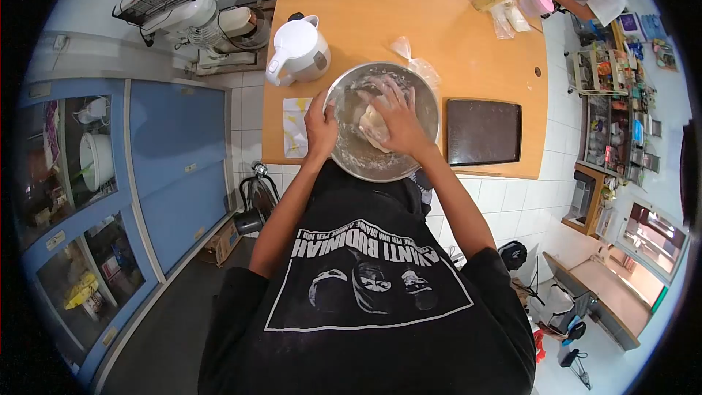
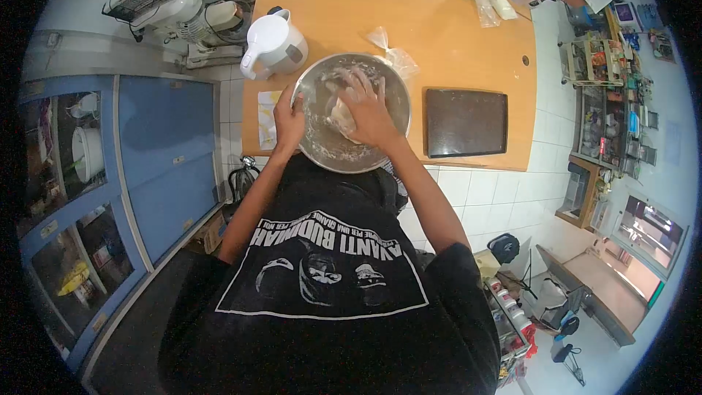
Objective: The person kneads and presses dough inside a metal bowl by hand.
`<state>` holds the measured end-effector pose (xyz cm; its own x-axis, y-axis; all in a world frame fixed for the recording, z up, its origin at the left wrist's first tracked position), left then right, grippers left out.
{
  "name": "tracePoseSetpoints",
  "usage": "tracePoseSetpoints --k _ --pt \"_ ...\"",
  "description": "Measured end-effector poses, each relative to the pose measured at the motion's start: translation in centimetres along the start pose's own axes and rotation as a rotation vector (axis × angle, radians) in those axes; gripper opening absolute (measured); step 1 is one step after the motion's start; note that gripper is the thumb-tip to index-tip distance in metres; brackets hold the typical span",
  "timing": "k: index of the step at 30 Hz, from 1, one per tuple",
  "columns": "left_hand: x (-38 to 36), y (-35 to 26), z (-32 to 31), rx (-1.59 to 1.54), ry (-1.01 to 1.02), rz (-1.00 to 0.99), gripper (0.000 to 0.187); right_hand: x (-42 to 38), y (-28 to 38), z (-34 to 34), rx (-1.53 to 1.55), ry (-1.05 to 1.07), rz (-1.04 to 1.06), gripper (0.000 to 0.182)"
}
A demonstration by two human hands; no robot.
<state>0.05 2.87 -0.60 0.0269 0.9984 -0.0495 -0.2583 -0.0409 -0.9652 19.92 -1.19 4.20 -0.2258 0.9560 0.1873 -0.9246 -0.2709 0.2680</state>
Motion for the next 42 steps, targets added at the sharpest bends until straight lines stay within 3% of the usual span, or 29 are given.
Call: tracePoseSetpoints --k 2,3,5,13,15,18,25,27,31,33,34,36,37,41,42 --pt "0.0 -0.1 -0.1 0.0 0.009 -0.012 0.034 -2.3 -0.1 0.4 0.286 0.181 0.049 0.051" --pt "-0.1 -0.3 -0.1 -0.002 0.003 0.007 0.034 -3.6 0.1 1.1 0.283 0.183 0.049 0.051" --pt "0.0 0.0 -0.1 -0.007 -0.002 0.027 0.035 -6.4 1.0 1.6 0.291 0.443 0.098 0.046" --pt "-0.1 0.7 -0.4 -0.05 -0.043 -0.003 0.033 -8.4 3.5 2.1 0.154 0.627 0.029 0.062" --pt "0.1 1.1 -0.4 -0.017 -0.027 0.025 0.033 -8.3 4.3 1.5 0.123 0.764 -0.068 0.068" --pt "0.2 1.4 -0.4 0.025 -0.011 0.028 0.033 -8.6 4.9 -0.1 0.195 0.798 -0.127 0.071" --pt "-0.1 0.6 -0.6 -0.029 -0.05 0.013 0.032 -7.8 5.3 0.1 0.352 0.624 -0.143 0.064" --pt "-0.5 0.4 -0.6 -0.019 -0.069 -0.001 0.033 -7.4 4.5 0.5 0.544 0.574 -0.2 0.046" --pt "-0.8 0.2 -0.6 -0.05 -0.064 0.002 0.035 -7.0 2.7 0.7 0.625 0.675 -0.173 0.031" --pt "-0.9 -0.5 -0.5 -0.097 -0.049 0.057 0.035 -7.1 1.8 1.4 0.595 0.416 -0.26 0.028" --pt "-1.0 -0.8 -0.5 -0.139 -0.035 0.113 0.034 -7.1 1.6 1.3 0.591 0.417 -0.258 0.028" --pt "-1.0 0.3 -0.5 -0.096 -0.034 0.084 0.036 -6.7 0.1 1.2 0.553 0.144 -0.449 0.037" --pt "-0.8 0.6 -0.5 -0.048 -0.03 0.053 0.037 -6.4 -0.6 0.8 0.367 0.109 -0.365 0.057" --pt "-0.9 0.9 -0.6 -0.02 -0.048 -0.012 0.036 -3.6 -0.4 -0.7 0.006 0.008 -0.332 0.077" --pt "-0.9 1.3 -0.6 -0.039 -0.043 0.003 0.037 -2.9 0.1 -1.3 -0.071 0.095 -0.341 0.083"
Point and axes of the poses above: each hand's wrist, its own x-axis towards the middle knuckle, its own z-axis out of the back of the hand, y = z × x, the point moved 3 cm from there along x, towards the middle knuckle, and after that the axes turned 7 degrees about -x, right-handed, at the moved point
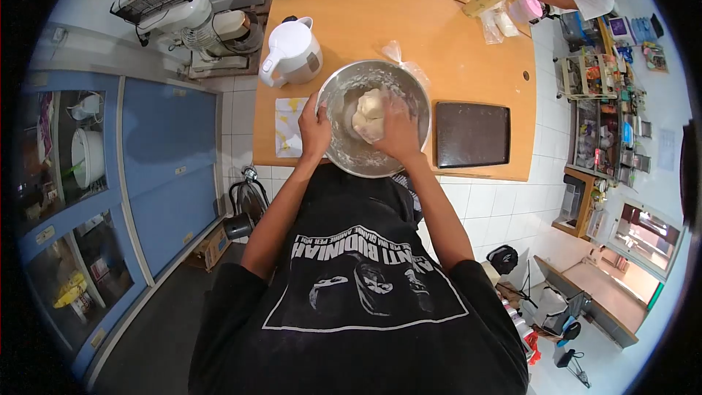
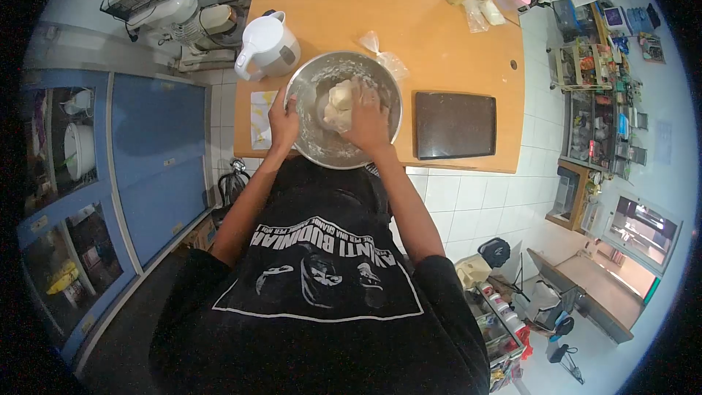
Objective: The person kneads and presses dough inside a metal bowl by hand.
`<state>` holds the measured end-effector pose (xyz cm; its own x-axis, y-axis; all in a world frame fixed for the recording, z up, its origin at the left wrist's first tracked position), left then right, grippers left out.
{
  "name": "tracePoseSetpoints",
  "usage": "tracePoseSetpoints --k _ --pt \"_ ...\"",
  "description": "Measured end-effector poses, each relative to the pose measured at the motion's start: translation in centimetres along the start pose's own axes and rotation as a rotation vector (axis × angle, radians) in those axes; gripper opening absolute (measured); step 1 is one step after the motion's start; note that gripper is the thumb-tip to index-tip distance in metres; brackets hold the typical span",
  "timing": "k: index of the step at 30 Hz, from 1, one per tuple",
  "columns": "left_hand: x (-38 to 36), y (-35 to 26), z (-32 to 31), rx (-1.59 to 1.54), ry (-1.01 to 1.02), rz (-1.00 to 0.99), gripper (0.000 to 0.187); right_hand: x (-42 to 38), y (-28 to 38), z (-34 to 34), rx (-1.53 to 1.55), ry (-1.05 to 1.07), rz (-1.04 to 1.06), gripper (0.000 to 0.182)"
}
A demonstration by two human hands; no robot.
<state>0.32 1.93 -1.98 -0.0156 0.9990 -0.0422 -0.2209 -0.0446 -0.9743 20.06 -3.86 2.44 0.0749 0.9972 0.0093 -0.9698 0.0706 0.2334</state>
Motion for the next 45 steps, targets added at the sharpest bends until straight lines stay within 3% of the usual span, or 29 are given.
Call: tracePoseSetpoints --k 5,7,14,16,17,19,23,25,28,32,34,35,36,38,39,41,42,44,45 --pt "0.0 -0.4 0.1 0.057 -0.002 -0.037 0.038 1.3 1.2 -3.0 -0.131 0.149 -0.073 0.088" --pt "0.0 -0.6 0.0 -0.058 -0.011 0.017 0.036 1.6 1.3 -3.1 -0.228 0.219 -0.053 0.078" --pt "0.0 -0.7 0.1 -0.016 -0.006 0.023 0.036 1.5 0.8 -3.0 -0.167 0.12 0.021 0.071" --pt "-0.2 -1.0 0.2 -0.025 -0.01 0.058 0.035 1.6 -1.0 -2.1 0.246 0.164 0.055 0.084" --pt "-0.1 -0.8 0.3 -0.024 -0.012 0.055 0.035 1.7 -1.8 -1.7 0.247 0.161 0.057 0.084" --pt "0.2 -0.3 0.4 -0.051 -0.013 0.03 0.035 1.9 -3.7 -1.3 0.807 0.144 0.006 0.086" --pt "0.3 -0.3 0.4 -0.015 0.022 -0.03 0.035 2.7 -5.3 -3.1 0.849 0.285 -0.194 0.09" --pt "0.4 -0.2 0.3 -0.041 0.0 -0.051 0.033 2.5 -3.0 -2.7 0.178 0.077 0.122 0.089" --pt "0.2 -0.7 0.5 -0.003 0.015 0.018 0.03 1.8 0.5 -1.8 0.049 0.21 -0.042 0.086" --pt "0.2 0.1 0.9 -0.004 0.009 -0.02 0.032 1.7 0.5 0.6 0.072 0.188 -0.038 0.084" --pt "0.5 0.3 1.1 0.032 0.059 -0.085 0.03 2.1 -0.1 0.9 0.281 0.225 0.062 0.074" --pt "0.4 0.4 1.0 0.031 0.064 -0.082 0.03 2.2 -0.8 0.8 0.404 0.319 -0.004 0.063" --pt "0.5 -0.1 0.9 0.002 0.095 -0.039 0.03 2.4 -0.5 1.9 0.402 0.32 -0.011 0.063" --pt "0.8 -0.5 0.5 -0.026 0.13 -0.001 0.029 3.0 -0.1 2.4 0.641 0.43 -0.297 0.056" --pt "0.9 -0.7 0.3 -0.022 0.117 -0.033 0.028 2.9 -0.4 0.0 0.642 0.426 -0.297 0.056" --pt "1.0 -1.2 0.4 -0.013 0.107 -0.069 0.027 2.0 -0.8 -6.1 0.48 0.182 0.031 0.054" --pt "0.9 -1.4 0.5 -0.009 0.116 -0.093 0.027 1.9 -0.5 -6.4 0.481 0.179 0.029 0.054" --pt "0.9 -1.4 0.5 -0.003 0.127 -0.119 0.027 1.1 0.8 -6.6 0.485 0.074 0.265 0.055" --pt "0.9 -0.5 0.5 0.006 0.115 -0.104 0.028 0.5 3.9 -1.2 0.393 0.324 0.18 0.058"
Point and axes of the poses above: each hand's wrist, its own x-axis towards the middle knuckle, its own z-axis out of the back of the hand, y = z × x, the point moved 3 cm from there along x, towards the middle knuckle, and after that the axes turned 7 degrees about -x, right-handed, at the moved point
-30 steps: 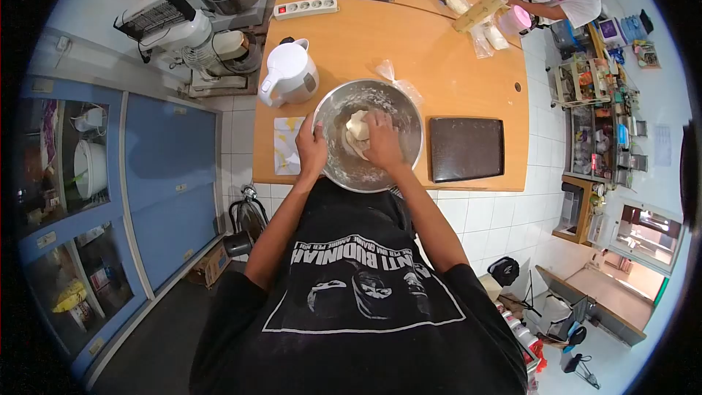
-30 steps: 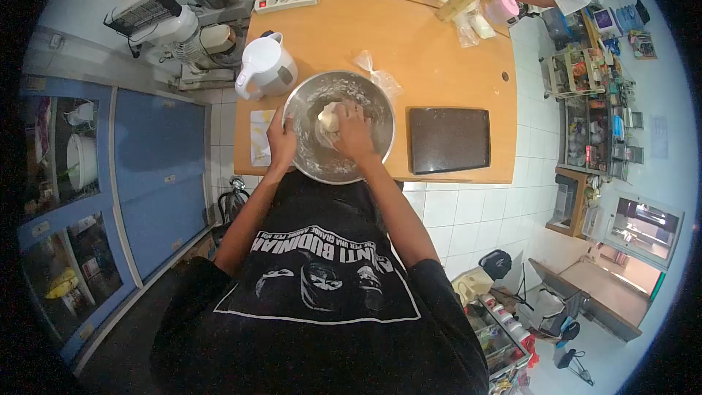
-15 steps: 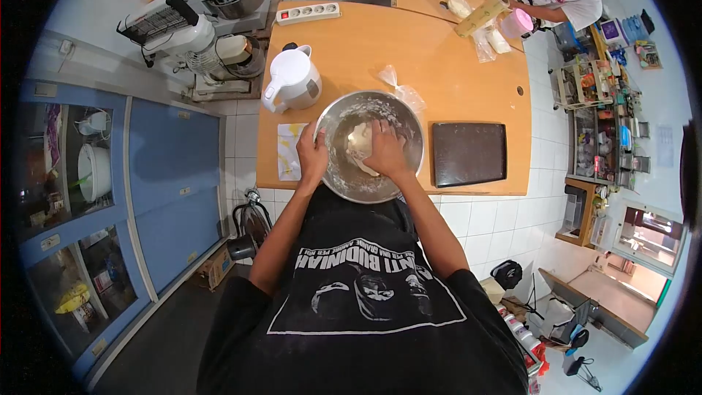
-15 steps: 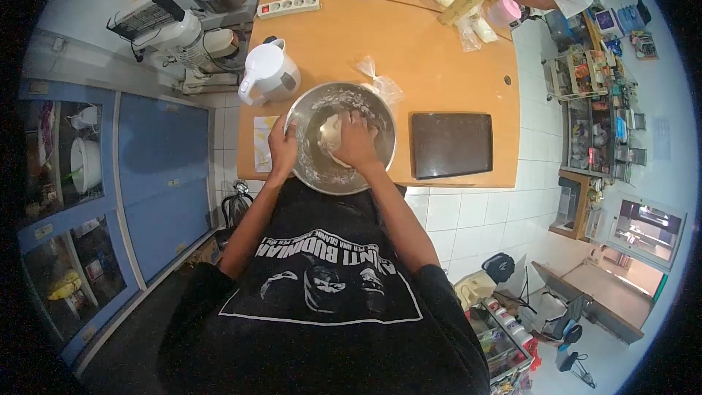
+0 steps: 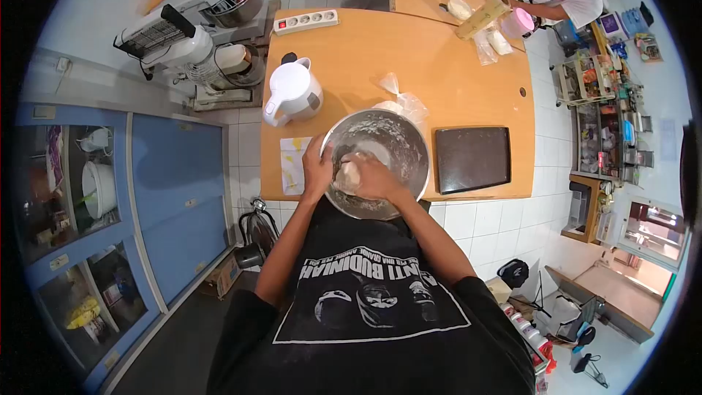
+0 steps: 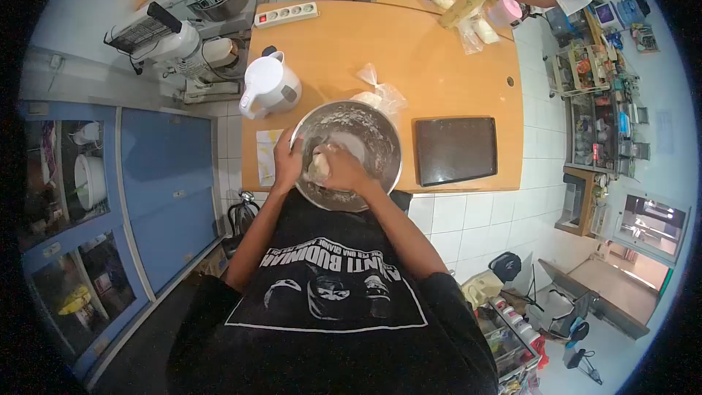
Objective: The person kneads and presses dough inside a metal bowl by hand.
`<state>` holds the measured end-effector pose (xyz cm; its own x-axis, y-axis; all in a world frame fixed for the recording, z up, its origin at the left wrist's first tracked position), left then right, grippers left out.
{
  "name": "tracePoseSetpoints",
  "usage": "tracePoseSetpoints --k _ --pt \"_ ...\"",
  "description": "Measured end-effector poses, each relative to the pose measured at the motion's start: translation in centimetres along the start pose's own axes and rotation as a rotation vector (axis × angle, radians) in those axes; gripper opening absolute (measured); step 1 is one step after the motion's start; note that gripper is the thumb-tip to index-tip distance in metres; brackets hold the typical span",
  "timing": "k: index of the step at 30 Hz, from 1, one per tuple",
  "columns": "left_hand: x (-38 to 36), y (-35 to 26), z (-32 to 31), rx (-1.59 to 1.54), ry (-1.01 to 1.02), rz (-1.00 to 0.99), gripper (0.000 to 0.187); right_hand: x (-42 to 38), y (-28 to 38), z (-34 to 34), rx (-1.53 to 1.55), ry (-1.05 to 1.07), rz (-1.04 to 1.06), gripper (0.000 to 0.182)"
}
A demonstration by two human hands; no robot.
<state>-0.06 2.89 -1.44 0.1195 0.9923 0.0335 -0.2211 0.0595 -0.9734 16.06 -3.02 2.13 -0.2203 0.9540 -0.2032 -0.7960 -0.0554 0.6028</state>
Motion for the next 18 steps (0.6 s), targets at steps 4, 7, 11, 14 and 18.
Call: tracePoseSetpoints --k 4,7,11,14,18 --pt "-0.3 0.7 0.3 0.015 0.003 0.07 0.03 0.0 0.3 -1.2 0.056 0.008 -0.037 0.055" --pt "-0.3 0.2 0.2 0.007 0.011 0.07 0.031 0.2 0.7 -1.1 -0.015 -0.08 -0.088 0.049" --pt "0.0 0.4 -0.2 -0.012 0.036 0.063 0.031 1.4 -0.6 -2.2 -0.041 -0.233 -0.112 0.044" --pt "0.0 0.4 -0.2 -0.023 0.026 0.063 0.032 3.0 -2.2 -3.0 -0.098 -0.191 -0.197 0.04" --pt "0.0 -0.1 0.0 -0.045 0.038 0.134 0.032 4.0 -2.8 -2.3 -0.07 -0.22 -0.265 0.039"
Point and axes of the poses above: each hand's wrist, its own x-axis towards the middle knuckle, its own z-axis out of the back of the hand, y = z × x, the point moved 3 cm from there along x, towards the middle knuckle, and after that the axes turned 7 degrees about -x, right-handed, at the moved point
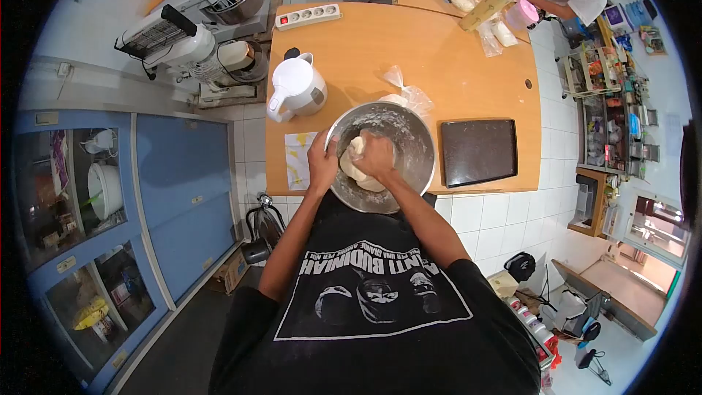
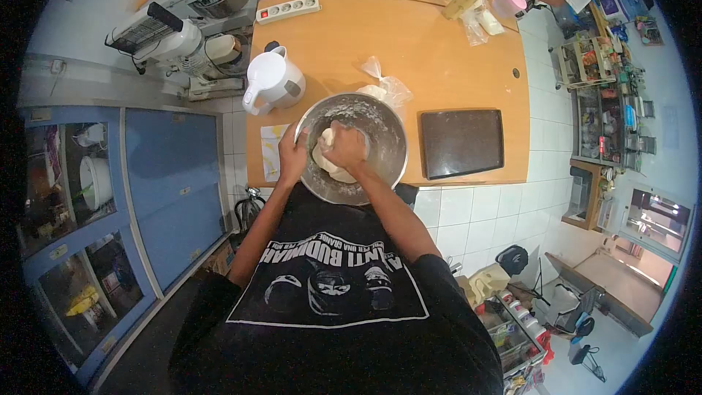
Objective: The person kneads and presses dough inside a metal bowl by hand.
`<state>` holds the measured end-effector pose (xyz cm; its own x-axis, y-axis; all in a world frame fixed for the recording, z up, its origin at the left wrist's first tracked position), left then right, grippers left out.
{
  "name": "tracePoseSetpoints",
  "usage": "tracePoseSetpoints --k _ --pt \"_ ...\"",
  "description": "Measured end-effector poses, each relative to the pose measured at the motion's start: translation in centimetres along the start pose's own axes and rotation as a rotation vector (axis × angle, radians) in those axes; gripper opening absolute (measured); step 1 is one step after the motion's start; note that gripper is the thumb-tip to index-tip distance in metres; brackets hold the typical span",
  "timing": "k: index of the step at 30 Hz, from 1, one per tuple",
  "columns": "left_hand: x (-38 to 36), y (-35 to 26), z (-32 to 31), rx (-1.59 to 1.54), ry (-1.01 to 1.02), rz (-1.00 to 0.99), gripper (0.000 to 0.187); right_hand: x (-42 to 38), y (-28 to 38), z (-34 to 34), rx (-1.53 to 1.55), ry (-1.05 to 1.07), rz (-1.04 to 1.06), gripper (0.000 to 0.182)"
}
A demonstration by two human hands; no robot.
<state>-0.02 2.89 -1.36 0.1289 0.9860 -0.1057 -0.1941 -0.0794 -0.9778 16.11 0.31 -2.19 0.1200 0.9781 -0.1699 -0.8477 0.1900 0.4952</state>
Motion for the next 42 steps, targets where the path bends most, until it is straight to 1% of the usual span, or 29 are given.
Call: tracePoseSetpoints --k 2,4,5,7,8,10,11,13,14,16,18,20,23,29,31,35,37,38,40,41,42 --pt "0.0 0.5 -0.1 -0.039 0.003 0.002 0.032 -0.1 -0.3 0.2 0.021 -0.013 -0.013 0.04" --pt "0.1 0.3 0.0 0.021 -0.011 -0.075 0.033 -0.6 0.0 0.7 0.038 -0.096 -0.002 0.045" --pt "0.1 0.3 0.1 0.022 -0.016 -0.076 0.033 -1.0 0.2 0.8 0.038 -0.096 0.004 0.045" --pt "0.0 0.6 0.0 0.011 0.0 -0.06 0.034 -1.9 1.1 1.6 0.074 -0.014 -0.056 0.057" --pt "0.0 0.7 0.0 0.011 -0.004 -0.061 0.034 -2.0 1.3 1.7 0.074 -0.013 -0.051 0.057" --pt "-0.2 0.9 0.0 -0.041 -0.005 -0.073 0.035 -2.7 2.4 3.0 -0.235 -0.462 0.285 0.058" --pt "-0.3 1.0 0.0 -0.038 -0.011 -0.073 0.035 -2.8 2.0 2.9 -0.232 -0.461 0.291 0.058" --pt "-0.4 0.6 0.1 0.009 -0.006 -0.048 0.035 -2.7 1.2 2.0 -0.026 -0.214 0.313 0.057" --pt "-0.4 0.4 0.1 0.025 0.003 -0.048 0.036 -2.7 0.9 1.8 -0.02 -0.214 0.318 0.057" --pt "-0.3 0.5 0.1 0.044 -0.003 -0.067 0.036 -2.7 1.4 2.4 0.011 -0.292 0.374 0.056" --pt "-0.4 0.2 0.1 0.095 -0.002 -0.13 0.039 -2.2 2.0 2.7 -0.006 -0.273 0.362 0.053" --pt "-0.5 -0.4 0.1 0.065 -0.003 -0.119 0.04 -1.5 2.6 3.2 -0.027 -0.259 0.347 0.052" --pt "-0.4 -0.2 0.1 0.028 0.007 -0.09 0.042 -0.8 3.1 3.4 -0.083 -0.257 0.391 0.055" --pt "-0.4 0.3 0.1 -0.003 0.001 -0.066 0.045 -0.5 3.1 2.9 0.015 -0.247 0.45 0.053" --pt "-0.5 0.4 0.1 0.002 -0.006 -0.054 0.045 -0.8 3.3 3.1 -0.022 -0.265 0.465 0.044" --pt "-0.4 0.9 0.1 0.025 -0.002 -0.072 0.042 -1.4 2.0 2.2 -0.055 -0.293 0.485 0.037" --pt "-0.4 0.5 0.1 0.027 -0.004 -0.079 0.041 -1.9 1.2 2.4 0.083 -0.309 0.424 0.034" --pt "-0.4 0.4 0.1 0.04 -0.012 -0.079 0.039 -2.1 0.7 2.5 0.081 -0.307 0.425 0.034" --pt "-0.6 0.6 0.1 0.053 -0.02 -0.07 0.037 -2.5 -0.3 3.2 0.03 -0.291 0.327 0.042" --pt "-0.5 0.7 0.1 0.049 -0.014 -0.063 0.037 -2.9 -0.7 3.5 0.028 -0.288 0.324 0.042" --pt "-0.4 1.1 0.1 0.046 -0.007 -0.058 0.037 -3.2 -0.4 4.5 -0.007 -0.217 0.289 0.052"
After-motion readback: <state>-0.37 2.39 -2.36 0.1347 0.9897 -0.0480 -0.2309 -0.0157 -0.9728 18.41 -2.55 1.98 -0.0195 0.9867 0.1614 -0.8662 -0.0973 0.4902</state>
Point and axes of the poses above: each hand's wrist, its own x-axis towards the middle knuckle, its own z-axis out of the back of the hand, y = z × x, the point moved 3 cm from there along x, towards the middle knuckle, and after that the axes turned 7 degrees about -x, right-handed, at the moved point
